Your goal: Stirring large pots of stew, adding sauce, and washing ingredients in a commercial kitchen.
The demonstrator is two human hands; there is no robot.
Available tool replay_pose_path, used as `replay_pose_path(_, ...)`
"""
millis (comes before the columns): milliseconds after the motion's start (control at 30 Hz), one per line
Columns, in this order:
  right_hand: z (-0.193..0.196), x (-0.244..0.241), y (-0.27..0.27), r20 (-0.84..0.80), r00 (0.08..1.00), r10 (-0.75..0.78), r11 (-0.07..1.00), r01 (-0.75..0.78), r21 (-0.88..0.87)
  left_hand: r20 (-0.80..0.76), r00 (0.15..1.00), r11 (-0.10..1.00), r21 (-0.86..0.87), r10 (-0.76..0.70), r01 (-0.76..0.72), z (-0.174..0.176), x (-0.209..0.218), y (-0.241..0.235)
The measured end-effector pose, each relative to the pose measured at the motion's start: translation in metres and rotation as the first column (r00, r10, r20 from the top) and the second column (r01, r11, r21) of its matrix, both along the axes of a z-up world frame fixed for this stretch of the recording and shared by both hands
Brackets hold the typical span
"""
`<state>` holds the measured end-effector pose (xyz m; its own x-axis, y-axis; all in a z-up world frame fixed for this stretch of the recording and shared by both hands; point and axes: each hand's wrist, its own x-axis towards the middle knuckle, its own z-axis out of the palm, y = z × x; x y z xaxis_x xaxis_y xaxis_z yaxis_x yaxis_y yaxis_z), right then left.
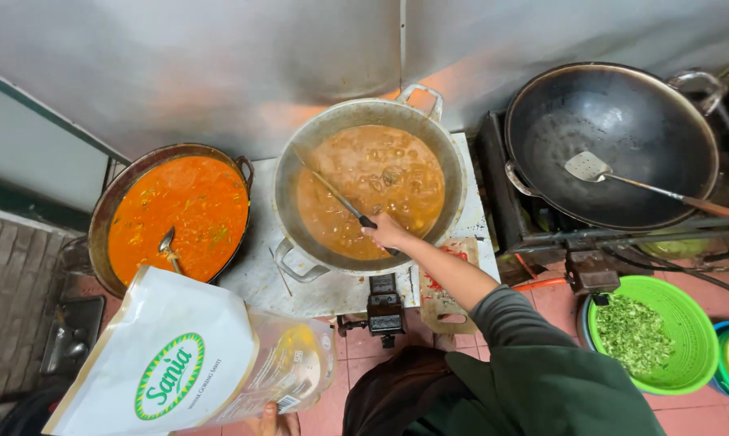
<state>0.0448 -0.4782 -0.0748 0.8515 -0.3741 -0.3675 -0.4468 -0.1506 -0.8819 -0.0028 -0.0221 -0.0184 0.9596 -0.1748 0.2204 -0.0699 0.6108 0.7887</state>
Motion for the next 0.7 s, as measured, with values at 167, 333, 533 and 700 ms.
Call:
replay_pose_path(167, 0.043, -0.04, -0.048, -0.028, 0.999, 0.018, 0.857, -0.03, -0.514, 0.539, 0.842, 0.958, 0.22, 0.039, -0.184, -0.007, 0.044, 0.004)
replay_pose_path(333, 0.158, -0.114, -0.091, -0.244, 0.97, -0.002, 0.238, -0.236, -0.942, 0.983, 0.175, 0.759, 0.154, -0.054, -0.632, -0.029, 0.051, 0.012)
replay_pose_path(533, 0.231, -0.129, -0.105, -0.37, 0.913, -0.17, -0.196, -0.4, -0.895, -0.091, 0.991, 0.992, -0.089, -0.096, 0.088, -0.02, -0.006, -0.013)
replay_pose_path(700, 0.211, -0.115, -0.137, -0.514, 0.819, -0.256, -0.091, -0.55, -0.83, -0.068, 0.996, 0.996, -0.075, -0.061, 0.056, -0.009, -0.011, -0.028)
